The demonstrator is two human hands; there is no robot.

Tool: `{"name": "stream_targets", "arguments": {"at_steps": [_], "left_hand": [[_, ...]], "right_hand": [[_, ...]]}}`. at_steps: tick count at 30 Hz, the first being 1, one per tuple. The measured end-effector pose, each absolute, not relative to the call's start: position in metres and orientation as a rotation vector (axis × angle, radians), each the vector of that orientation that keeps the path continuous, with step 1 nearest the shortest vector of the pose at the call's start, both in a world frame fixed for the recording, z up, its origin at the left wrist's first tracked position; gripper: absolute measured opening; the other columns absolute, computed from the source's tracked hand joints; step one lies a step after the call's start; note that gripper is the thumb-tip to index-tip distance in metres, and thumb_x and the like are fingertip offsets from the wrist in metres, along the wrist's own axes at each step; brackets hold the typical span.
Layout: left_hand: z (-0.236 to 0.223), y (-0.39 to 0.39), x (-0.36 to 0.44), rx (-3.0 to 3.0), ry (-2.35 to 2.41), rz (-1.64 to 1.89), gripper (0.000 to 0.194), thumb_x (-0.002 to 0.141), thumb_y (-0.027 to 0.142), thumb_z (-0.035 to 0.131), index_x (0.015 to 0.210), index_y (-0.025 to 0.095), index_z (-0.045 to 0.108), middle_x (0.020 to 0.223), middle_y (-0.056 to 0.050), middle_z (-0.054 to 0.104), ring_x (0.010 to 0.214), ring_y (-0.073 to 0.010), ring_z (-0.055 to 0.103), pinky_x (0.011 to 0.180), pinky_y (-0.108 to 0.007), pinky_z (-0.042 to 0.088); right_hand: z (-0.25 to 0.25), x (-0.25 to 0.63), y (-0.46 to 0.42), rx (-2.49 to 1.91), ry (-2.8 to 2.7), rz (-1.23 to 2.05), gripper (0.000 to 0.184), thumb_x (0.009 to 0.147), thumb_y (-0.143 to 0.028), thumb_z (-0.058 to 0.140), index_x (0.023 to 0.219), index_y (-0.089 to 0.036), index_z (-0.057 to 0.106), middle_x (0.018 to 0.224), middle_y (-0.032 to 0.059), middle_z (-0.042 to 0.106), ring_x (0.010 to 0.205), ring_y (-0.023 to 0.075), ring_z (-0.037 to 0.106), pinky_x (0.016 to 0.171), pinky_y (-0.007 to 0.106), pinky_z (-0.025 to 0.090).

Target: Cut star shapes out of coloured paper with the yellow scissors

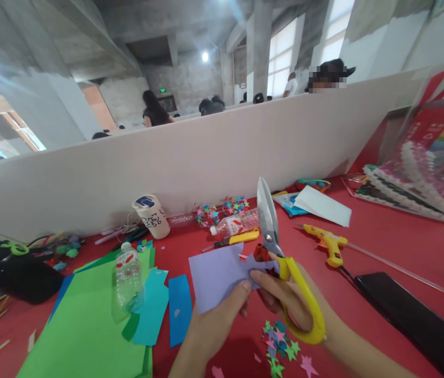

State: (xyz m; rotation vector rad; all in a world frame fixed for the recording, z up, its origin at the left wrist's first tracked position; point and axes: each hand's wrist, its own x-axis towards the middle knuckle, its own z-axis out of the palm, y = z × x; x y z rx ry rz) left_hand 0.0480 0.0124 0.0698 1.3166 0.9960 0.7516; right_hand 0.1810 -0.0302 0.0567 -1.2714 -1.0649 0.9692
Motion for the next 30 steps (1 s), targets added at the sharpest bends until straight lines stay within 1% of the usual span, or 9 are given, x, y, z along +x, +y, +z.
{"name": "stream_targets", "arguments": {"at_steps": [2,5,7,10,12,16,21,25,30], "left_hand": [[0.072,0.014,0.048,1.316,0.975,0.817,0.033,0.072,0.039,0.062,0.046,0.020,0.055,0.045,0.001,0.052,0.047,-0.0129,0.048,0.051,-0.025,0.040],[0.075,0.020,0.047,1.218,0.964,0.980,0.033,0.071,0.037,0.063,0.045,0.018,0.056,0.044,0.001,0.053,0.044,-0.0111,0.048,0.048,-0.024,0.039],[0.077,0.028,0.043,1.080,0.953,1.116,0.029,0.070,0.037,0.064,0.050,0.016,0.059,0.048,0.001,0.056,0.044,-0.0097,0.049,0.047,-0.022,0.039],[0.081,0.040,0.033,0.909,0.885,1.300,0.021,0.067,0.035,0.069,0.060,0.016,0.062,0.053,0.001,0.059,0.048,-0.0103,0.053,0.046,-0.021,0.041],[0.085,0.044,0.027,0.856,0.851,1.380,0.020,0.067,0.033,0.069,0.062,0.015,0.061,0.053,0.002,0.058,0.048,-0.0094,0.052,0.046,-0.019,0.041],[0.089,0.044,0.023,0.821,0.858,1.461,0.021,0.069,0.033,0.067,0.060,0.016,0.058,0.051,0.004,0.055,0.046,-0.0070,0.048,0.044,-0.017,0.038],[0.086,0.040,0.029,0.832,0.945,1.477,0.024,0.071,0.036,0.067,0.064,0.016,0.056,0.053,0.005,0.053,0.048,-0.0066,0.047,0.046,-0.018,0.037],[0.079,0.038,0.032,0.899,1.020,1.475,0.027,0.074,0.042,0.064,0.066,0.017,0.058,0.055,0.004,0.052,0.051,-0.0088,0.049,0.051,-0.021,0.038],[0.068,0.037,0.033,0.913,1.120,1.497,0.028,0.074,0.048,0.063,0.077,0.020,0.063,0.066,0.000,0.060,0.066,-0.0139,0.056,0.061,-0.025,0.043]], "right_hand": [[0.061,0.181,-0.031,-1.256,-1.108,0.986,0.038,0.078,-0.047,0.061,0.055,-0.020,0.045,0.039,-0.0087,0.041,0.034,0.0070,0.036,0.036,0.019,0.027],[0.068,0.182,-0.033,-1.252,-1.098,0.979,0.048,0.079,-0.064,0.048,0.057,-0.022,0.040,0.039,-0.0088,0.037,0.033,0.0071,0.032,0.034,0.020,0.025],[0.070,0.183,-0.033,-1.261,-1.150,1.018,0.052,0.074,-0.071,0.047,0.060,-0.022,0.040,0.043,-0.0085,0.038,0.034,0.0072,0.032,0.033,0.020,0.024],[0.068,0.185,-0.032,-1.276,-1.378,1.056,0.056,0.070,-0.078,0.045,0.066,-0.022,0.041,0.052,-0.0074,0.038,0.041,0.0088,0.035,0.037,0.021,0.027],[0.063,0.183,-0.031,-1.352,-1.502,1.059,0.058,0.071,-0.078,0.042,0.069,-0.020,0.044,0.056,-0.0066,0.038,0.046,0.0099,0.034,0.041,0.022,0.027],[0.056,0.175,-0.032,-1.436,-1.643,1.076,0.060,0.073,-0.080,0.036,0.067,-0.020,0.040,0.059,-0.0049,0.036,0.054,0.0120,0.032,0.048,0.024,0.025],[0.054,0.167,-0.035,-1.439,-1.659,1.131,0.061,0.072,-0.082,0.032,0.066,-0.021,0.037,0.061,-0.0053,0.032,0.055,0.0117,0.029,0.047,0.024,0.023],[0.053,0.163,-0.036,-1.395,-1.643,1.148,0.058,0.075,-0.079,0.033,0.066,-0.021,0.036,0.059,-0.0061,0.030,0.054,0.0112,0.027,0.046,0.024,0.020],[0.056,0.158,-0.038,-1.448,-1.610,1.122,0.060,0.073,-0.081,0.030,0.064,-0.022,0.035,0.059,-0.0058,0.028,0.053,0.0114,0.025,0.046,0.025,0.019]]}}
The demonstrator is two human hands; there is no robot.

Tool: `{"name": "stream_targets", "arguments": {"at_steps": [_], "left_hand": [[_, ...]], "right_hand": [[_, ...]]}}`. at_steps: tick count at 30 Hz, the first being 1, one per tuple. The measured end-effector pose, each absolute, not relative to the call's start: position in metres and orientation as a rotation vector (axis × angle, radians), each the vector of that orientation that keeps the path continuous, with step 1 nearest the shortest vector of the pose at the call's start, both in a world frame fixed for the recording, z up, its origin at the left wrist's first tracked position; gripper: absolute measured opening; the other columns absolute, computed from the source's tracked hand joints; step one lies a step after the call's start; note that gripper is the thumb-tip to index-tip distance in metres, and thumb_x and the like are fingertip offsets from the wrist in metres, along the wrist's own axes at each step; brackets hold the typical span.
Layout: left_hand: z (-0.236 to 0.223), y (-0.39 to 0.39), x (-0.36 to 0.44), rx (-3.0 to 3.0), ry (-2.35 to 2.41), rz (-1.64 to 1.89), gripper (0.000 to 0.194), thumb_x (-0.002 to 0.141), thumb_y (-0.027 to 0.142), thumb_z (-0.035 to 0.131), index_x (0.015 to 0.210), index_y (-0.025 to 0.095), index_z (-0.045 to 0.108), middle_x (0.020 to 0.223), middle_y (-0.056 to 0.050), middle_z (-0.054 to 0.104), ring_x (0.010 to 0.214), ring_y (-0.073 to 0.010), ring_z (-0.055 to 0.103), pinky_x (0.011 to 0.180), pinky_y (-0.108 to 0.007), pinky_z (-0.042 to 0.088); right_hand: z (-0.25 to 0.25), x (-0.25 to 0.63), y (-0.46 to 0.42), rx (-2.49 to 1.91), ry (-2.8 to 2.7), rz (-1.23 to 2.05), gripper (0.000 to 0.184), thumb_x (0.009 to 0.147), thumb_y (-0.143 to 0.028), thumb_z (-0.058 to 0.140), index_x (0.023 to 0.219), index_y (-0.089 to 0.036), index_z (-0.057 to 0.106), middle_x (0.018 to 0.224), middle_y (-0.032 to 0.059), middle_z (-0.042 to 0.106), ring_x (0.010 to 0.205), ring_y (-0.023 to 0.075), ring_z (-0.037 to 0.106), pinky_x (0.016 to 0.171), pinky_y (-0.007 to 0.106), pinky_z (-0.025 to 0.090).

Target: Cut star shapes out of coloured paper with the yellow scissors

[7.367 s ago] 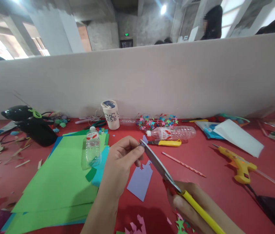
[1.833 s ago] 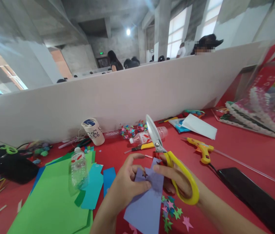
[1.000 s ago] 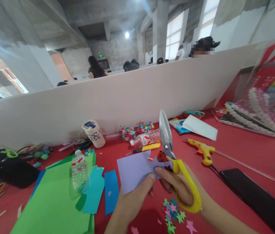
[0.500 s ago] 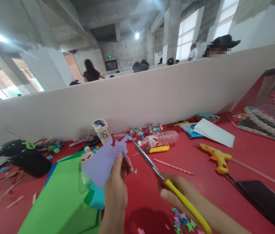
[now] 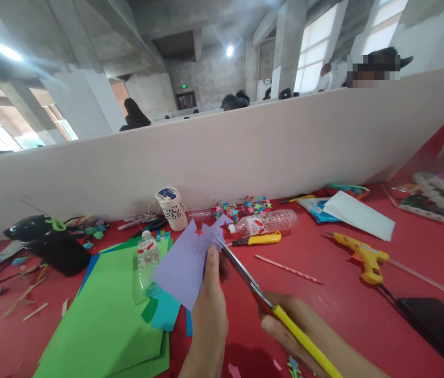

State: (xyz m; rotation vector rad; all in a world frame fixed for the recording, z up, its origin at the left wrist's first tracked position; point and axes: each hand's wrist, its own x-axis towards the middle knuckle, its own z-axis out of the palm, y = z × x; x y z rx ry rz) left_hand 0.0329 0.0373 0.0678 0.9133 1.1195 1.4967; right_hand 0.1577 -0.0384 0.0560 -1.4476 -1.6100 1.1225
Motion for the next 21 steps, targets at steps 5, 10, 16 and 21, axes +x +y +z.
{"name": "stream_targets", "arguments": {"at_steps": [5,10,16,21], "left_hand": [[0.064,0.036,0.032,0.958,1.190,1.468,0.029,0.076,0.050,0.060,0.078,0.021,0.063,0.072,-0.002,0.064,0.078,-0.0180,0.059,0.068,-0.028,0.044],[0.065,0.035,0.030,0.985,1.228,1.429,0.027,0.076,0.049,0.060,0.079,0.022,0.064,0.072,-0.003,0.064,0.087,-0.0206,0.060,0.072,-0.028,0.044],[0.065,0.033,0.029,1.008,1.236,1.417,0.024,0.076,0.045,0.061,0.077,0.022,0.064,0.073,-0.002,0.065,0.089,-0.0215,0.060,0.076,-0.029,0.044],[0.071,0.030,0.032,0.953,1.216,1.455,0.020,0.074,0.041,0.063,0.080,0.022,0.065,0.079,-0.003,0.067,0.096,-0.0221,0.060,0.080,-0.030,0.044]], "right_hand": [[0.051,0.157,-0.038,-1.497,-1.613,1.108,0.060,0.074,-0.080,0.029,0.062,-0.022,0.035,0.057,-0.0071,0.027,0.050,0.0105,0.024,0.044,0.025,0.019],[0.042,0.158,-0.037,-1.482,-1.558,1.133,0.058,0.074,-0.080,0.032,0.061,-0.023,0.034,0.052,-0.0084,0.027,0.044,0.0090,0.025,0.038,0.023,0.019],[0.055,0.152,-0.042,-1.451,-1.423,1.236,0.060,0.069,-0.084,0.035,0.061,-0.024,0.034,0.047,-0.0089,0.029,0.039,0.0083,0.026,0.035,0.021,0.020],[0.065,0.149,-0.046,-1.467,-1.366,1.180,0.059,0.070,-0.082,0.036,0.063,-0.023,0.036,0.052,-0.0072,0.033,0.043,0.0096,0.031,0.037,0.021,0.025]]}}
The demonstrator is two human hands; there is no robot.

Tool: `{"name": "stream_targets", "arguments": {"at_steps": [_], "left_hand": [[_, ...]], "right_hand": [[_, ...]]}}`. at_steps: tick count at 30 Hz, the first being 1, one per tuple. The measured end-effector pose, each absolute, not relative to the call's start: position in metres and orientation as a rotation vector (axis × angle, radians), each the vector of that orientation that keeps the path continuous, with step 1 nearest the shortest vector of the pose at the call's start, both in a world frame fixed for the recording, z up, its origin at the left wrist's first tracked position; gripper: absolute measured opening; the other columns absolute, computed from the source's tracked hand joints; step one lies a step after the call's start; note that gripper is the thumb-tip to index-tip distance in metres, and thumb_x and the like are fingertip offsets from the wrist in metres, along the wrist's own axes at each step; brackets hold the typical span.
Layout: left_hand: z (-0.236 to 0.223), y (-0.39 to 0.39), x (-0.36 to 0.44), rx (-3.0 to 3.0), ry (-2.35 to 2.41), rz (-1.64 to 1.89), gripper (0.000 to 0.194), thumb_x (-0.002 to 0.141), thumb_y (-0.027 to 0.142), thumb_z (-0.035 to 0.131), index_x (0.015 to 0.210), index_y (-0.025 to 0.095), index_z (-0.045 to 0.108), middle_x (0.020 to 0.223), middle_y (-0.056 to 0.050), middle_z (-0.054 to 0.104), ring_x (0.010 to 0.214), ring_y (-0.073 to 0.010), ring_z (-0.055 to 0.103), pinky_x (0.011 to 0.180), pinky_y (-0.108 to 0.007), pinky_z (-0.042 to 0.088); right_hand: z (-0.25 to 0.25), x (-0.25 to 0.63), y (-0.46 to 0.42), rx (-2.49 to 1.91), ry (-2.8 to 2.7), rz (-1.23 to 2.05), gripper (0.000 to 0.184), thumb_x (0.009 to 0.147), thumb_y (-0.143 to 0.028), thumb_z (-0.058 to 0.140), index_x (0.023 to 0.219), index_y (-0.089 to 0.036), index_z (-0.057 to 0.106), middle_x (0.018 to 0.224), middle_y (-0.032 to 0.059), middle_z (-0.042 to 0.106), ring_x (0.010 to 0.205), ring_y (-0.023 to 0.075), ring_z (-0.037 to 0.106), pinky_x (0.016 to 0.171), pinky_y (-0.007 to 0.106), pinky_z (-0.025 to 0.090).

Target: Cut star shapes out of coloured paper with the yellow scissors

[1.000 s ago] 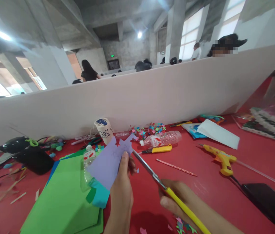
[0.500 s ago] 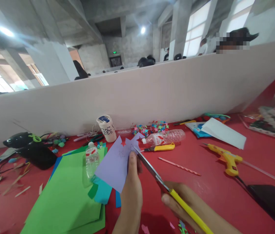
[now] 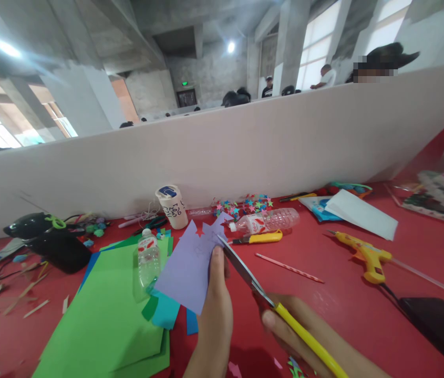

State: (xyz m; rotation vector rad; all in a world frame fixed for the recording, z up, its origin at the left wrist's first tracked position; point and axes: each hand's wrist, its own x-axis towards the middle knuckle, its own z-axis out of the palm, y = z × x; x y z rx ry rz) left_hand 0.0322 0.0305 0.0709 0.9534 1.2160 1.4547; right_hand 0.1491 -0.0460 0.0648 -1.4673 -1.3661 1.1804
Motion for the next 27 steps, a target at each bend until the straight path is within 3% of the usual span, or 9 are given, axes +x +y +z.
{"name": "stream_targets", "arguments": {"at_steps": [5,10,13,17,22,27], "left_hand": [[0.074,0.029,0.035,0.911,1.242,1.465,0.025,0.073,0.042,0.065,0.087,0.021,0.066,0.084,-0.004,0.068,0.101,-0.0240,0.059,0.085,-0.033,0.044],[0.075,0.029,0.036,0.870,1.292,1.418,0.033,0.073,0.045,0.064,0.095,0.021,0.066,0.089,-0.006,0.070,0.106,-0.0250,0.058,0.089,-0.036,0.044],[0.073,0.028,0.038,0.816,1.289,1.389,0.041,0.072,0.048,0.065,0.102,0.020,0.065,0.102,-0.008,0.068,0.110,-0.0258,0.057,0.093,-0.038,0.043],[0.069,0.028,0.041,0.784,1.226,1.441,0.053,0.070,0.051,0.066,0.112,0.020,0.059,0.123,-0.009,0.060,0.114,-0.0256,0.055,0.095,-0.038,0.042],[0.070,0.027,0.040,0.808,1.299,1.422,0.048,0.070,0.052,0.065,0.106,0.020,0.062,0.114,-0.009,0.065,0.110,-0.0265,0.057,0.092,-0.037,0.044],[0.067,0.027,0.039,0.843,1.235,1.473,0.041,0.072,0.048,0.065,0.104,0.021,0.063,0.103,-0.006,0.068,0.107,-0.0248,0.058,0.086,-0.033,0.046]], "right_hand": [[0.063,0.152,-0.043,-1.482,-1.537,1.106,0.064,0.070,-0.084,0.029,0.058,-0.022,0.038,0.055,-0.0056,0.032,0.049,0.0114,0.031,0.045,0.024,0.028],[0.064,0.149,-0.048,-1.491,-1.388,1.026,0.057,0.074,-0.075,0.044,0.058,-0.021,0.050,0.056,-0.0011,0.046,0.053,0.0149,0.043,0.048,0.025,0.037],[0.066,0.146,-0.050,-1.451,-1.341,1.059,0.056,0.076,-0.073,0.044,0.057,-0.021,0.050,0.053,-0.0016,0.046,0.051,0.0146,0.044,0.047,0.025,0.039],[0.064,0.144,-0.049,-1.465,-1.358,1.152,0.060,0.072,-0.080,0.038,0.060,-0.021,0.044,0.054,-0.0048,0.040,0.046,0.0103,0.034,0.041,0.022,0.031],[0.057,0.144,-0.048,-1.439,-1.309,1.298,0.057,0.073,-0.079,0.037,0.063,-0.023,0.036,0.048,-0.0090,0.029,0.041,0.0079,0.023,0.037,0.022,0.018],[0.058,0.141,-0.048,-1.464,-1.292,1.223,0.057,0.072,-0.079,0.039,0.061,-0.023,0.036,0.049,-0.0082,0.030,0.043,0.0088,0.024,0.038,0.023,0.016]]}}
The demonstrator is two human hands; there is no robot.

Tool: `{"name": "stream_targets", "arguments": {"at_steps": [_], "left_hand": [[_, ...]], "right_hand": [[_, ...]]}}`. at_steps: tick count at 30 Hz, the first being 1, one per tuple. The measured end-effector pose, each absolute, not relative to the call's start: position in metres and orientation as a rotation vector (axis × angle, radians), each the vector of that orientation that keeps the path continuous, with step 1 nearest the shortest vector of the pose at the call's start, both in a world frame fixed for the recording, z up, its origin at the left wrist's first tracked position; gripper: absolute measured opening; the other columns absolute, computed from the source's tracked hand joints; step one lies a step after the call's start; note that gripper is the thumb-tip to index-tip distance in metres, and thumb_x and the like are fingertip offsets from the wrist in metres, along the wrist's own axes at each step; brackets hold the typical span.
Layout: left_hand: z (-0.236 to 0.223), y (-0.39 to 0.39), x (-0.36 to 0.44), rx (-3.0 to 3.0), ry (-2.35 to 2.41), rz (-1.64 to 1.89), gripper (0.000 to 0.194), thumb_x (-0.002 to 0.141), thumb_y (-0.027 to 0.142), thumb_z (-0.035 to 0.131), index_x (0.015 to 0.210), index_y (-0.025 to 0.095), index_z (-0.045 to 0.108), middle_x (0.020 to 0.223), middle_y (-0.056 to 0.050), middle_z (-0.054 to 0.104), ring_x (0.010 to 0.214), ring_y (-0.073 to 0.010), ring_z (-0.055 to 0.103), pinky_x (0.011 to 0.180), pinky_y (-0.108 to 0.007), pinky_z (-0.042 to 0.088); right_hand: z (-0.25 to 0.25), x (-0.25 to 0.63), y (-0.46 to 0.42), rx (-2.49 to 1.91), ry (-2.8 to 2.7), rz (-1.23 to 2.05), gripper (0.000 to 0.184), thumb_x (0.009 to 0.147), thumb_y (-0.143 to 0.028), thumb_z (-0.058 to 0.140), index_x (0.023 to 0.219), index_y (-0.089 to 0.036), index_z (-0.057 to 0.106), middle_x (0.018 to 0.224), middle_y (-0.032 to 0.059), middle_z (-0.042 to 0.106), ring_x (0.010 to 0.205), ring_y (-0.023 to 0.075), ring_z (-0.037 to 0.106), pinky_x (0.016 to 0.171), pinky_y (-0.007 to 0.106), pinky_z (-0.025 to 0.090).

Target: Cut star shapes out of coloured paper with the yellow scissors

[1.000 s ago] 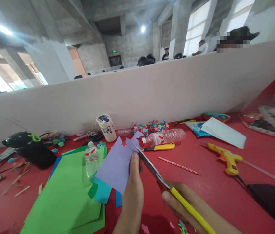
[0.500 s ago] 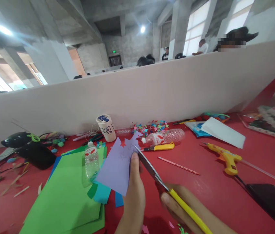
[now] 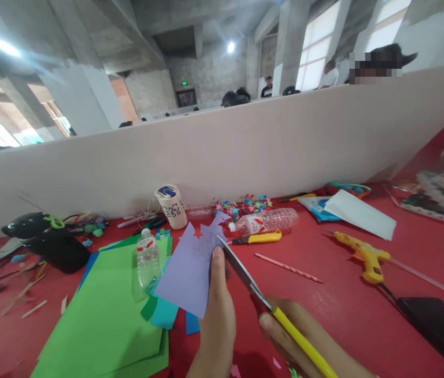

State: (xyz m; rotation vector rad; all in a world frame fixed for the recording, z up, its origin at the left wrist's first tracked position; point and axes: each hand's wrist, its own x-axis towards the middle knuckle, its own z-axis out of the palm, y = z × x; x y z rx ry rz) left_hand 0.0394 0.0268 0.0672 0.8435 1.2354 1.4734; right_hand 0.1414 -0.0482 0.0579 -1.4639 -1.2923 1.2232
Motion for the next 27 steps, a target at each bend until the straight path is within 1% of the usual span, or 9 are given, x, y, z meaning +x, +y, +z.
{"name": "stream_targets", "arguments": {"at_steps": [4,6,9,12,15,20,27], "left_hand": [[0.0669,0.0269,0.0388,0.839,1.246,1.478,0.037,0.072,0.046,0.065,0.100,0.022,0.065,0.097,-0.005,0.069,0.106,-0.0242,0.058,0.085,-0.032,0.046],[0.0684,0.0269,0.0384,0.837,1.265,1.473,0.035,0.072,0.045,0.066,0.097,0.022,0.065,0.095,-0.005,0.069,0.105,-0.0240,0.059,0.086,-0.033,0.045],[0.0712,0.0267,0.0379,0.841,1.282,1.468,0.032,0.071,0.044,0.066,0.094,0.021,0.066,0.091,-0.004,0.069,0.101,-0.0239,0.060,0.086,-0.033,0.045],[0.0728,0.0264,0.0382,0.837,1.279,1.480,0.033,0.071,0.045,0.066,0.092,0.019,0.067,0.088,-0.005,0.069,0.098,-0.0239,0.061,0.086,-0.033,0.044],[0.0720,0.0265,0.0392,0.825,1.264,1.509,0.036,0.070,0.046,0.067,0.092,0.017,0.067,0.088,-0.006,0.069,0.097,-0.0238,0.061,0.086,-0.033,0.044],[0.0695,0.0272,0.0401,0.811,1.252,1.518,0.038,0.070,0.045,0.067,0.097,0.019,0.066,0.094,-0.006,0.069,0.097,-0.0227,0.061,0.083,-0.031,0.045],[0.0735,0.0263,0.0379,0.854,1.276,1.495,0.032,0.072,0.043,0.066,0.093,0.019,0.067,0.085,-0.005,0.068,0.093,-0.0223,0.062,0.079,-0.030,0.046]], "right_hand": [[0.0611,0.1418,-0.0469,-1.511,-1.344,1.121,0.060,0.070,-0.082,0.036,0.059,-0.023,0.033,0.056,-0.0064,0.028,0.049,0.0107,0.026,0.043,0.024,0.021],[0.0609,0.1437,-0.0454,-1.516,-1.397,1.111,0.062,0.069,-0.084,0.033,0.059,-0.023,0.032,0.057,-0.0068,0.026,0.050,0.0107,0.025,0.045,0.025,0.020],[0.0590,0.1469,-0.0431,-1.522,-1.451,1.113,0.061,0.071,-0.083,0.032,0.059,-0.023,0.033,0.056,-0.0074,0.025,0.051,0.0107,0.024,0.046,0.025,0.019],[0.0578,0.1485,-0.0415,-1.529,-1.482,1.130,0.062,0.072,-0.083,0.030,0.060,-0.022,0.034,0.056,-0.0075,0.025,0.051,0.0107,0.024,0.046,0.025,0.019],[0.0581,0.1487,-0.0413,-1.530,-1.501,1.133,0.063,0.071,-0.084,0.028,0.060,-0.022,0.034,0.057,-0.0074,0.026,0.052,0.0106,0.024,0.047,0.025,0.019],[0.0579,0.1488,-0.0410,-1.537,-1.502,1.137,0.064,0.069,-0.086,0.028,0.059,-0.023,0.033,0.056,-0.0075,0.026,0.051,0.0104,0.023,0.047,0.025,0.019],[0.0559,0.1490,-0.0401,-1.537,-1.500,1.138,0.065,0.067,-0.087,0.028,0.059,-0.023,0.032,0.055,-0.0082,0.025,0.051,0.0099,0.023,0.046,0.025,0.019]]}}
